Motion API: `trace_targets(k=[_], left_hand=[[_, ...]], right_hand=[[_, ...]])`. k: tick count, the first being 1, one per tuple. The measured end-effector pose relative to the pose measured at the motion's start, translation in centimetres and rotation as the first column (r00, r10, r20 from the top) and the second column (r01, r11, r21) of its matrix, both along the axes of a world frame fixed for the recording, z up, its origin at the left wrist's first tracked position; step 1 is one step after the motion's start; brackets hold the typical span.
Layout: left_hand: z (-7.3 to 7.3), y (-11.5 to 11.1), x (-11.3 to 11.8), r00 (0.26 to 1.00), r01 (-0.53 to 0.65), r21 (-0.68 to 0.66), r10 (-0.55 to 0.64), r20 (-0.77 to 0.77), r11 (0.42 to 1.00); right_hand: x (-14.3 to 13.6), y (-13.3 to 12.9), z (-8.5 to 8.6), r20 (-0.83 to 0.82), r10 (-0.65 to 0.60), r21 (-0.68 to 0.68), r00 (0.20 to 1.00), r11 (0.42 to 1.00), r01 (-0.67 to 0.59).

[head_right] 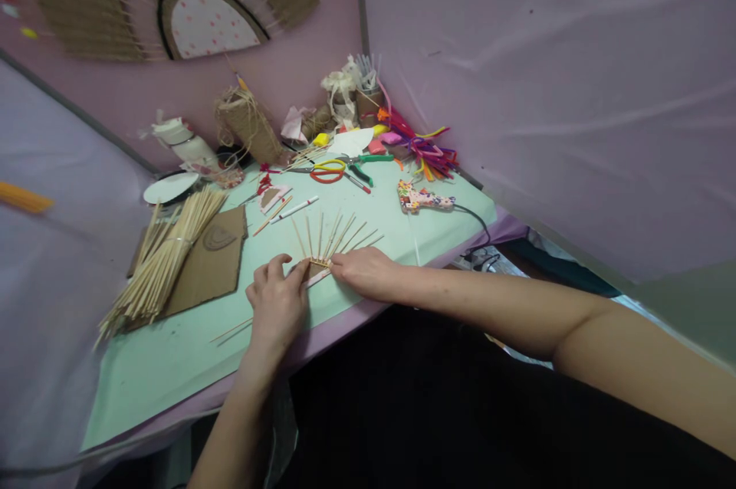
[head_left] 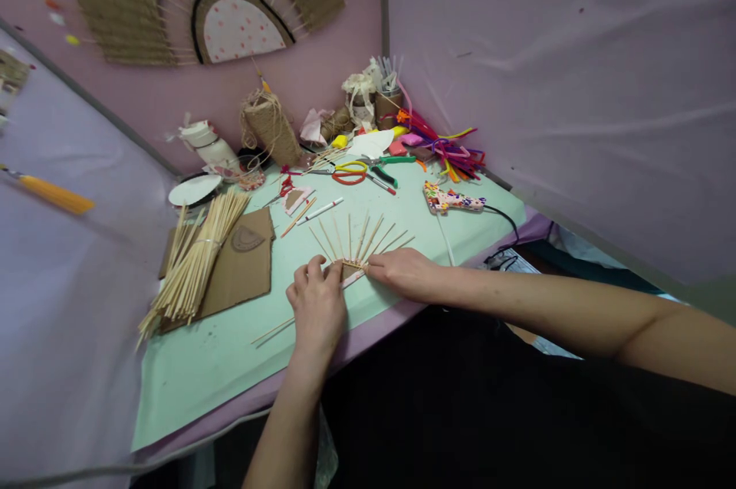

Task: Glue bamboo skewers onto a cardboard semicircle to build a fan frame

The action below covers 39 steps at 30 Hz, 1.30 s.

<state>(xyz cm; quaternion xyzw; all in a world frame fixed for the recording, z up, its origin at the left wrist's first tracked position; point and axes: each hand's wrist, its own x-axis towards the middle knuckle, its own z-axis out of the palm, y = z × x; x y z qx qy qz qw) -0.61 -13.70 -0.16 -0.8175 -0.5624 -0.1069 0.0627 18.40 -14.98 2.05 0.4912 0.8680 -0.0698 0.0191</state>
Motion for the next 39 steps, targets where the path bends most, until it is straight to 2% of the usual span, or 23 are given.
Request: trace_targets(k=[18,26,39], left_hand=[[0.2,-0.3,0.1,1.000,-0.018,-0.040,0.019,0.019,0.999],[-0.7,-0.6,0.2,0.997,-0.023,0.053,0.019,0.072,0.998],[-2.3,-0.8,0.3,0.986,-0.078,0.092,0.063,0.155,0.993]], right_hand=[[0.0,0.0,-0.1,-0.035,0.003,-0.013,0.999,1.000,-0.003],[0.0,0.0,-0.3,0.028,0.026,0.028,0.999,0.999,-0.026],[0.0,0.1,-0.8,0.055,0.035,0.056,0.998,0.998,-0.038]])
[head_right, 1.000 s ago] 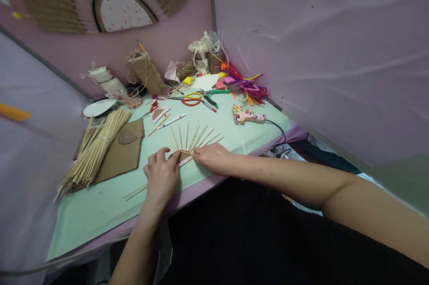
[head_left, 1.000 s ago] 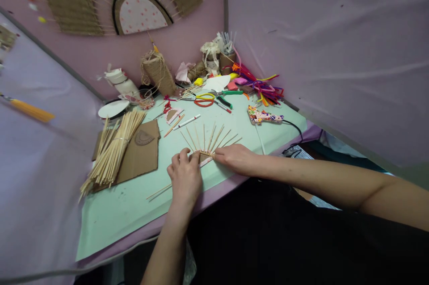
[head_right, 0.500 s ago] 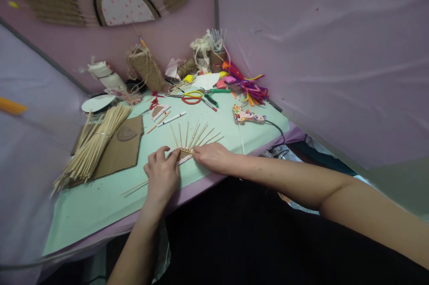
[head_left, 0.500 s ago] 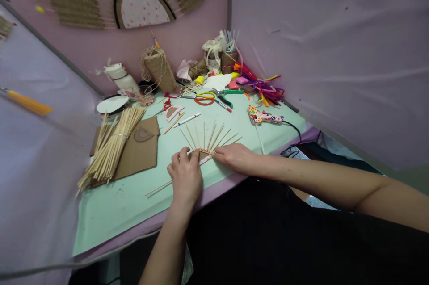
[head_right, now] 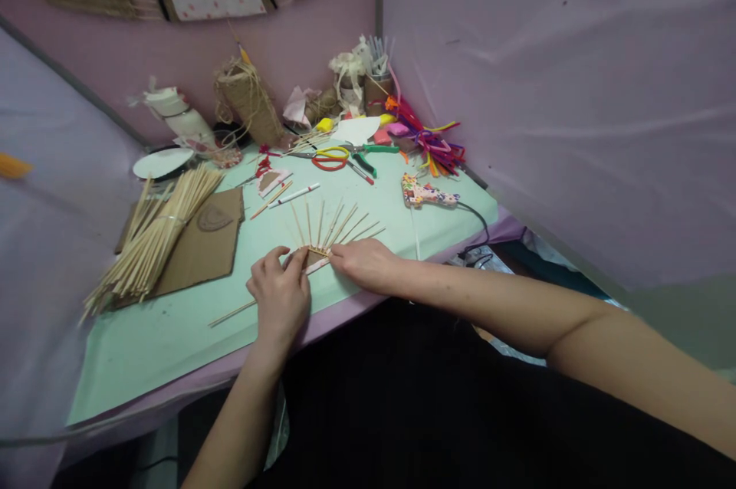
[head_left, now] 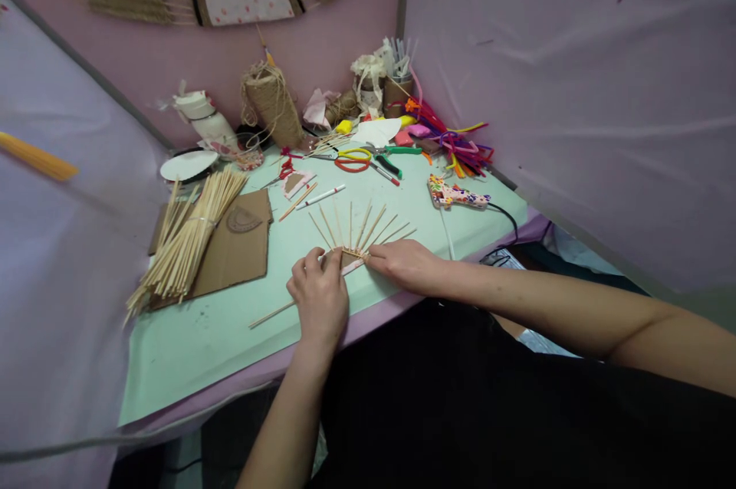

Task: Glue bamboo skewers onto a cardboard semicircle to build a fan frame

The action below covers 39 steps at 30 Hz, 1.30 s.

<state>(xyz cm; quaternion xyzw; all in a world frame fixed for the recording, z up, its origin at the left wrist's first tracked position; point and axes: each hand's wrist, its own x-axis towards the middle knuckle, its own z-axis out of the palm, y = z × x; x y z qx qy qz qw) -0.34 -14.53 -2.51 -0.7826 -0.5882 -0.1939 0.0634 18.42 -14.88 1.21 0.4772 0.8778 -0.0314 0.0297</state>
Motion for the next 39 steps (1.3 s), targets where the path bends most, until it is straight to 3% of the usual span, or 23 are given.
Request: trace_targets(k=[5,8,15,19,22,25,29,39], left_hand=[[-0.1,-0.1,0.1,0.999,-0.013,0.040,0.011,0.049,0.999],[-0.1,-0.2,-0.1,0.989,-0.004,0.158,-0.019,0.145,0.987],[-0.4,-0.5,-1.3,0.865,0.028,0.559,-0.300,0.402,0.829],[-0.5,-0.4,-1.5,0.759,0.131,0.604,-0.471,0.450,0.786],[-0.4,-0.4,-1.5,0.712,0.206,0.589,-0.533,0.458,0.782],[-0.4,-0.5,-1.6,0.712,0.192,0.546,-0.499,0.494,0.816],[-0.5,-0.6,-1.7,0.755,0.092,0.512,-0.395,0.523,0.854],[0.0,-0.1,-1.7,0.818,0.013,0.544,-0.321,0.476,0.839]], right_hand=[[0.2,0.0,-0.4,-0.025,0.011,0.024,1.000,1.000,-0.010],[0.1,-0.1,-0.3,-0.029,0.006,0.018,1.000,1.000,-0.006],[-0.2,0.0,0.6,0.019,-0.005,-0.049,1.000,0.999,0.006],[-0.2,0.0,0.6,0.027,-0.010,-0.052,1.000,0.999,0.012],[-0.1,-0.1,0.4,0.025,0.004,-0.034,1.000,0.999,-0.003],[-0.1,-0.1,0.2,0.023,0.020,-0.016,1.000,1.000,-0.020],[-0.1,0.0,0.1,0.016,0.015,-0.018,1.000,1.000,-0.015],[0.1,-0.1,-0.1,0.027,0.041,0.000,0.999,0.999,-0.041]])
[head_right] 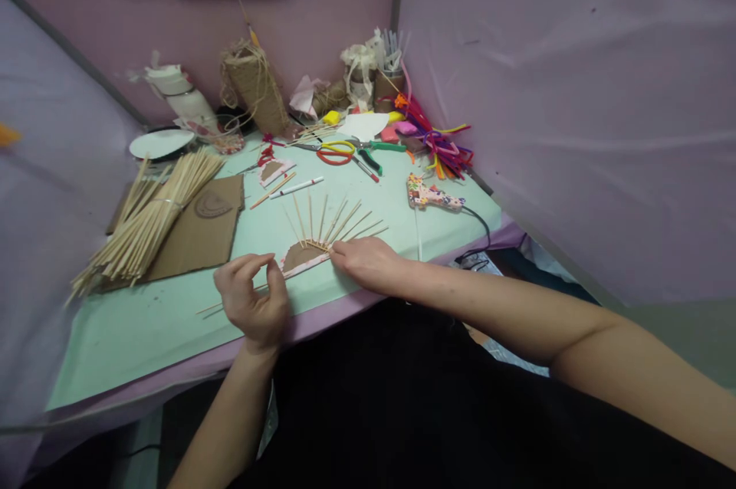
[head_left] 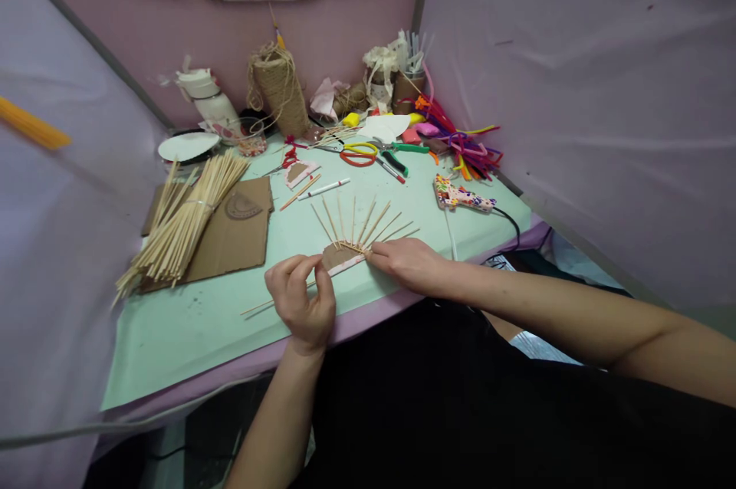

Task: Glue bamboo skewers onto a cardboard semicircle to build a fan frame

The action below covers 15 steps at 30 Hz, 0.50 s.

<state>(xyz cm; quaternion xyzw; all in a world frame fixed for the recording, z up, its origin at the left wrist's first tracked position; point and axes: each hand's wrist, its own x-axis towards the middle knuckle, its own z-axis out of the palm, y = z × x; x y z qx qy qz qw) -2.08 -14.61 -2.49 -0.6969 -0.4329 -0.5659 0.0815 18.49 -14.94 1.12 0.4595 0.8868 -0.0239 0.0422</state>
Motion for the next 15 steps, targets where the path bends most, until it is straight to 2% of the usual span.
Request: trace_targets(k=[4,10,15], left_hand=[[0.2,0.0,0.1,1.000,-0.004,-0.053,0.002,-0.029,0.999],[-0.1,0.0,0.9,0.955,-0.105,-0.318,0.007,-0.295,0.942],[-0.6,0.1,1.2,0.928,-0.105,-0.329,-0.026,-0.371,0.938]], right_hand=[[-0.1,0.1,-0.1,0.010,0.003,0.005,1.000,1.000,-0.003],[-0.1,0.0,-0.1,0.007,0.003,0.010,1.000,1.000,-0.004],[-0.2,0.0,0.1,0.015,-0.013,-0.014,1.000,1.000,0.013]])
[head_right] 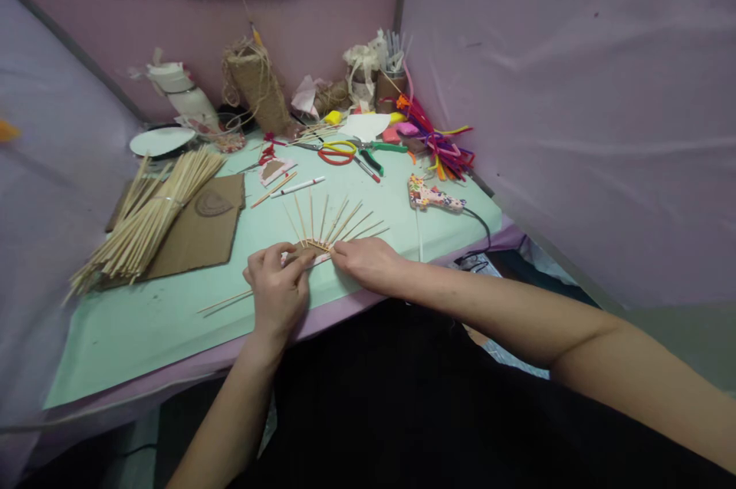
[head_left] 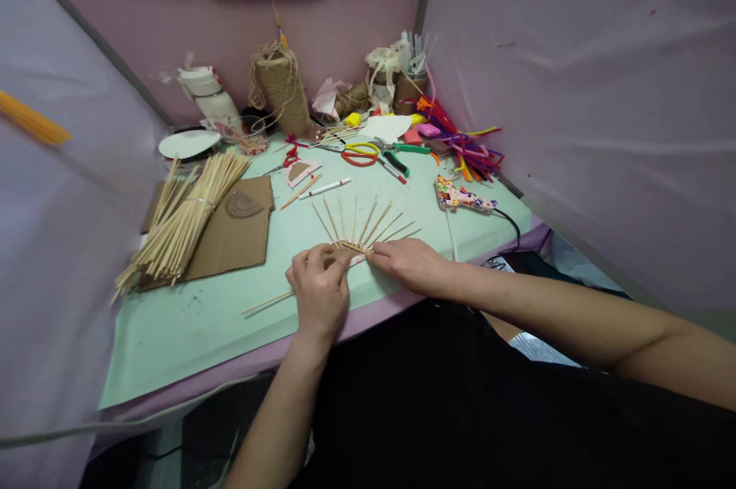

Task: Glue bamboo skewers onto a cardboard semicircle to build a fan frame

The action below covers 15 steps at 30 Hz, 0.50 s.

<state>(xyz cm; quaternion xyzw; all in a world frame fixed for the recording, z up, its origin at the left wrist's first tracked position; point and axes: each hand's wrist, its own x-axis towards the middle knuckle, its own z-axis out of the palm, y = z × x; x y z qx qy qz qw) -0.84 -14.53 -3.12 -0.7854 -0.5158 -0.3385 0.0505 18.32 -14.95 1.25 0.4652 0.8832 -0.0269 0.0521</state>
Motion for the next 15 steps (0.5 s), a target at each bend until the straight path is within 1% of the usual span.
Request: trace_targets(k=[6,15], left_hand=[[0.10,-0.02,0.04,1.000,0.005,0.007,-0.005,-0.015,1.000],[0.14,0.07,0.16,1.000,0.008,-0.004,-0.008,-0.015,1.000]], right_hand=[[-0.08,0.02,0.13,0.013,0.002,0.002,1.000,1.000,-0.002],[0.09,-0.03,-0.34,-0.002,0.007,0.045,1.000,0.999,-0.007]])
